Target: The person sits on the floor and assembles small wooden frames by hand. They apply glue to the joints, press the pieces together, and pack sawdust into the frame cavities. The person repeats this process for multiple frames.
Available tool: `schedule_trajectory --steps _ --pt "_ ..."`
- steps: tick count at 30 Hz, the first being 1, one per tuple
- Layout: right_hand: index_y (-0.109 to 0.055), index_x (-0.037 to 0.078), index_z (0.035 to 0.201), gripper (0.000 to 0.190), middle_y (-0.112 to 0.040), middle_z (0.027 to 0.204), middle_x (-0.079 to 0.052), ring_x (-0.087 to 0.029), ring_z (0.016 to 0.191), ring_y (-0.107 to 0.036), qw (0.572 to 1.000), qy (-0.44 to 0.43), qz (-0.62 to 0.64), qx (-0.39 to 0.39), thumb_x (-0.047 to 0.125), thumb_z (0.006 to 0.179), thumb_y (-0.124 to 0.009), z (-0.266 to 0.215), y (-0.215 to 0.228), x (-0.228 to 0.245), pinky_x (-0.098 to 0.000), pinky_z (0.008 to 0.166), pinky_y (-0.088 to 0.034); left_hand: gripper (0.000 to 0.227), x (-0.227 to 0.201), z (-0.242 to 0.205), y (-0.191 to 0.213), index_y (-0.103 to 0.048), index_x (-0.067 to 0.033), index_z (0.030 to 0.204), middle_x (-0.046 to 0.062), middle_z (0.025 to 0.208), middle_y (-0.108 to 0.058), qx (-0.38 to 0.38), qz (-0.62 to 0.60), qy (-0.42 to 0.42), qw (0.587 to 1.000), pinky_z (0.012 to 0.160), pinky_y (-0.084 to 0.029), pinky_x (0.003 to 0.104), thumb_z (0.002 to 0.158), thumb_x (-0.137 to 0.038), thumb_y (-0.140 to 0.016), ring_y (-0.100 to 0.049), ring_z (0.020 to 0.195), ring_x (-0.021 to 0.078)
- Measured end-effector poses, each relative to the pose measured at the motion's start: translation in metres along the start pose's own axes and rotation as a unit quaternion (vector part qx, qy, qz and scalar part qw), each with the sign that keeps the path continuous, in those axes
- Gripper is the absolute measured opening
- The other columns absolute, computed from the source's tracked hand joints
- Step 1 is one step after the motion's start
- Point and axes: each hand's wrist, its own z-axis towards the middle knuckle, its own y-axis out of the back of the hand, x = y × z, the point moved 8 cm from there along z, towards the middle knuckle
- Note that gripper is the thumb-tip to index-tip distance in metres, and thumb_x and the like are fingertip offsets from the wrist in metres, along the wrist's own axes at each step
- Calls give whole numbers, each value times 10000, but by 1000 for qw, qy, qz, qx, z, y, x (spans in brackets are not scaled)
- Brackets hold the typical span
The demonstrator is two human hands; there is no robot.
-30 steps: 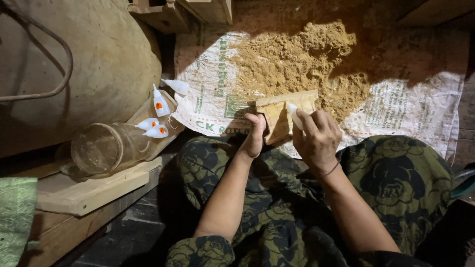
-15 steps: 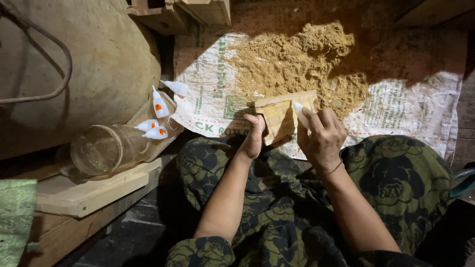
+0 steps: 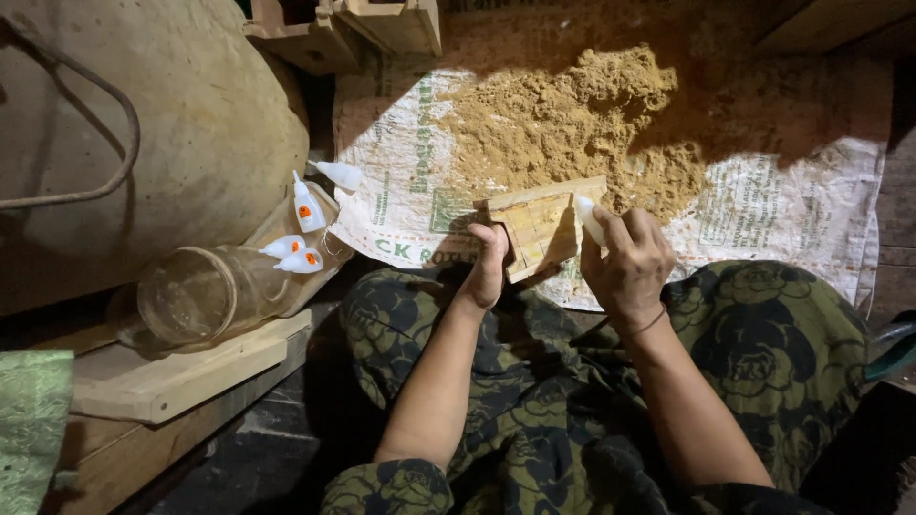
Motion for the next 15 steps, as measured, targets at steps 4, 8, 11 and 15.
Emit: schedule_trajectory --steps 4,8,11,15 --pt "-772 90 955 151 -520 786 -58 -292 646 -593 1000 -1 -14 -4 41 816 -802 0 2 -2 -338 630 -525 681 4 -2 0 -316 60 917 -87 1002 -293 1 7 -25 1000 1024 -295 151 1127 -482 38 -374 856 57" --pt "-768 84 964 153 -508 777 -57 -307 637 -598 1000 -11 -15 0 38 822 -804 -3 3 -8 -346 614 -521 689 17 2 2 -302 -30 867 -119 1011 -254 24 -19 -19 999 1043 -271 181 1087 -545 100 -369 838 47" --pt "-767 90 963 155 -506 778 -51 -299 643 -603 1000 -16 -21 -1 42 820 -803 -5 0 -13 -341 612 -521 664 5 0 2 -291 -11 851 -111 939 -300 36 71 -37 996 1026 -289 169 1104 -495 88 -404 800 48" --pt "-768 89 950 155 -506 780 -46 -294 645 -604 999 -24 -29 -4 43 809 -813 -7 -1 -18 -336 607 -520 616 0 -2 3 -332 -37 859 -108 930 -309 32 53 -39 997 989 -296 129 1137 -455 25 -408 809 18"
